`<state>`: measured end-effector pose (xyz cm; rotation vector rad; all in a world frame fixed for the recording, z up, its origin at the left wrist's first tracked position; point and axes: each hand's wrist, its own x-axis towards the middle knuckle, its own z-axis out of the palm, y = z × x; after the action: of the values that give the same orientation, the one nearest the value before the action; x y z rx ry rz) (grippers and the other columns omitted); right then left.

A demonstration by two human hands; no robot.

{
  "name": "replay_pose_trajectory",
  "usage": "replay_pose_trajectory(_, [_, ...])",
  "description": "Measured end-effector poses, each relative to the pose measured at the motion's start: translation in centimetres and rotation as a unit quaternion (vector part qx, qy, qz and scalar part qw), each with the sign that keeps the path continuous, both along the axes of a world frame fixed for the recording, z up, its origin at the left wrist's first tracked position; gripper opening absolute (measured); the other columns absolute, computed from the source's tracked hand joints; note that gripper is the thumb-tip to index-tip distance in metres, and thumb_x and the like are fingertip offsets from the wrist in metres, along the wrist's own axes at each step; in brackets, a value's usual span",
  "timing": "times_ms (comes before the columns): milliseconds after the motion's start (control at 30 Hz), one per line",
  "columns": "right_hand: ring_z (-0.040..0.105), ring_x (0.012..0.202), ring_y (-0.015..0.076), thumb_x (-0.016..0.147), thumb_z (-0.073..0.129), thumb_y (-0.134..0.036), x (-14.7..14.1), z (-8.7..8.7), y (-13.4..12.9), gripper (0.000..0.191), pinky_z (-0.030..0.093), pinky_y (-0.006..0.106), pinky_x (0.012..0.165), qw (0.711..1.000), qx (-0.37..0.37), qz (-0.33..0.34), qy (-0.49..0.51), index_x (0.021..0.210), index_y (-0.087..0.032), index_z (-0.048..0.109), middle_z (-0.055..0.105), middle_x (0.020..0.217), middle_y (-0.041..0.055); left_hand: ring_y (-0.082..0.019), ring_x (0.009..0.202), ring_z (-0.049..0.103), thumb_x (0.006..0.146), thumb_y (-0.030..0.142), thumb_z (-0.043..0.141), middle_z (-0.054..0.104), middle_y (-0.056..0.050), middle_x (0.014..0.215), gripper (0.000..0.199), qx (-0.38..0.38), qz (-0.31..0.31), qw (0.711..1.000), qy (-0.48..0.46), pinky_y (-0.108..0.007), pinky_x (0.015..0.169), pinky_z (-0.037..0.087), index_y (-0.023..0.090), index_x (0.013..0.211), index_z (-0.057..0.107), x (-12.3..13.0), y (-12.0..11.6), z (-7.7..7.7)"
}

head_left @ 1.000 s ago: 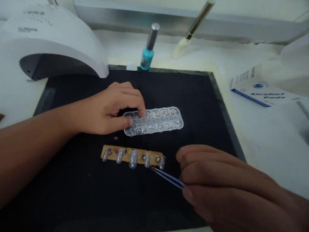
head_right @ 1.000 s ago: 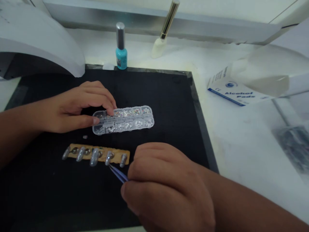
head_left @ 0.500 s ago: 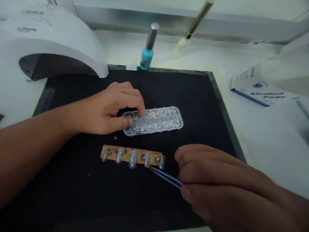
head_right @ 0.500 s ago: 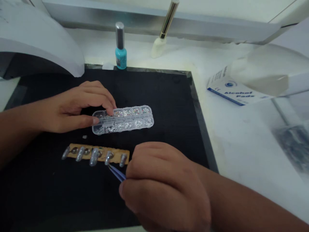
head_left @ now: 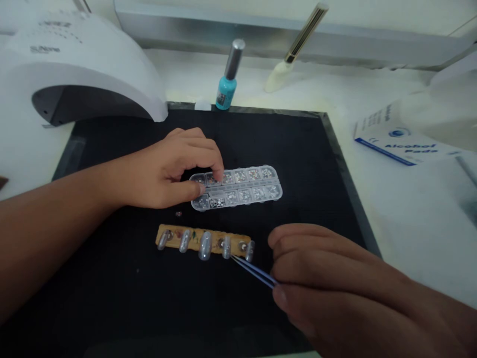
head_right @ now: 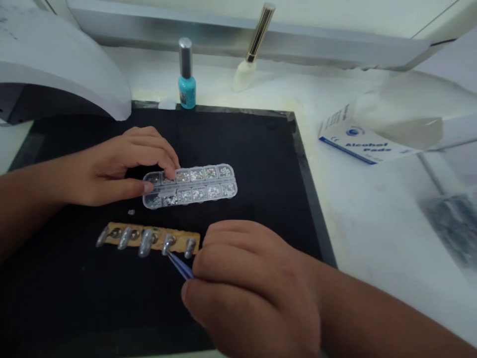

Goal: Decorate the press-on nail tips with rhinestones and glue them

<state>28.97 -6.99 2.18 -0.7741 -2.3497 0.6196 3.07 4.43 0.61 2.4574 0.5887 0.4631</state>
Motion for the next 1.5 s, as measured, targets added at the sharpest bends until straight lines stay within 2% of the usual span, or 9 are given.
replay_pose_trajectory(67, [0.065,0.064,0.0172,0.103,0.038,-0.015,-0.1,0.0,0.0,0.029,0.051,0.033,0.053,1.000,0.005,0.019,-0.003,0.083,-0.022,0.058,0.062,0.064,-0.0007,-0.026,0.104,0.057,0.083,0.016,0.055,0.070,-0.004,0.108,0.024,0.001,0.002,1.000,-0.001,-0.043,0.094,0.038,0.021,0.102,0.068,0.0,0.0,0.0])
replay_pose_trajectory(233, [0.058,0.055,0.0164,0.103,0.037,-0.016,-0.3,0.1,-0.2,0.032,0.049,0.034,0.051,1.000,-0.014,-0.013,0.009,0.078,-0.023,0.056,0.058,0.060,-0.0022,-0.026,0.104,0.057,0.084,0.017,0.054,0.070,-0.004,0.107,0.023,-0.003,-0.001,1.000,-0.003,-0.043,0.093,0.038,0.021,0.102,0.068,0.0,0.0,0.0])
replay_pose_trajectory(533, [0.063,0.058,0.0158,0.103,0.038,-0.017,-0.1,-0.1,-0.2,0.031,0.052,0.030,0.054,0.999,-0.038,-0.001,0.013,0.078,-0.024,0.055,0.061,0.062,-0.0017,-0.025,0.103,0.056,0.083,0.016,0.054,0.069,-0.005,0.107,0.024,-0.009,-0.001,1.000,0.000,-0.044,0.092,0.038,0.021,0.103,0.068,0.0,0.1,0.0])
replay_pose_trajectory(733, [0.066,0.062,0.0125,0.095,0.054,-0.008,0.3,1.5,0.6,0.015,0.062,0.030,0.072,0.997,-0.047,0.057,-0.033,0.090,-0.021,0.060,0.068,0.071,-0.0025,-0.025,0.104,0.057,0.085,0.017,0.053,0.069,-0.005,0.107,0.023,-0.009,-0.003,1.000,0.003,-0.045,0.093,0.037,0.020,0.103,0.068,0.0,0.1,0.1])
replay_pose_trajectory(833, [0.070,0.070,0.0124,0.095,0.053,-0.006,0.5,2.4,0.7,0.015,0.064,0.028,0.077,0.997,-0.004,0.054,-0.049,0.094,-0.019,0.060,0.070,0.075,-0.0004,-0.025,0.104,0.057,0.085,0.017,0.053,0.069,-0.005,0.107,0.024,-0.007,-0.003,1.000,0.004,-0.045,0.092,0.038,0.021,0.103,0.068,0.0,0.1,0.1])
replay_pose_trajectory(1067, [0.071,0.073,0.0127,0.095,0.054,-0.007,0.8,2.2,0.7,0.013,0.064,0.032,0.087,0.995,-0.020,0.067,-0.065,0.099,-0.018,0.059,0.071,0.080,0.0008,-0.026,0.104,0.057,0.084,0.018,0.053,0.070,-0.005,0.108,0.023,-0.005,0.001,1.000,0.002,-0.044,0.093,0.038,0.022,0.102,0.068,0.0,0.0,0.0])
replay_pose_trajectory(1167, [0.071,0.072,0.0140,0.094,0.056,-0.009,0.9,2.1,0.5,0.012,0.065,0.031,0.082,0.997,-0.018,0.051,-0.057,0.096,-0.019,0.062,0.070,0.079,0.0015,-0.026,0.104,0.058,0.083,0.018,0.054,0.070,-0.005,0.107,0.023,-0.005,0.001,1.000,-0.001,-0.044,0.093,0.039,0.022,0.102,0.067,0.0,0.0,0.0])
replay_pose_trajectory(1267, [0.071,0.072,0.0164,0.094,0.062,-0.023,1.2,2.1,0.0,0.005,0.066,0.030,0.073,0.998,-0.011,0.011,-0.067,0.091,-0.023,0.066,0.068,0.079,0.0035,-0.026,0.104,0.058,0.083,0.018,0.054,0.071,-0.005,0.107,0.023,-0.003,0.002,1.000,-0.001,-0.045,0.094,0.038,0.022,0.101,0.068,0.0,0.0,0.0])
replay_pose_trajectory(1500, [0.071,0.073,0.0178,0.092,0.066,-0.036,1.4,1.8,-1.1,0.013,0.066,0.028,0.067,0.997,-0.005,-0.025,-0.076,0.089,-0.023,0.068,0.067,0.081,0.0047,-0.027,0.105,0.058,0.081,0.016,0.056,0.070,-0.005,0.108,0.025,-0.003,-0.001,1.000,0.007,-0.044,0.094,0.038,0.022,0.102,0.068,0.0,0.1,0.1])
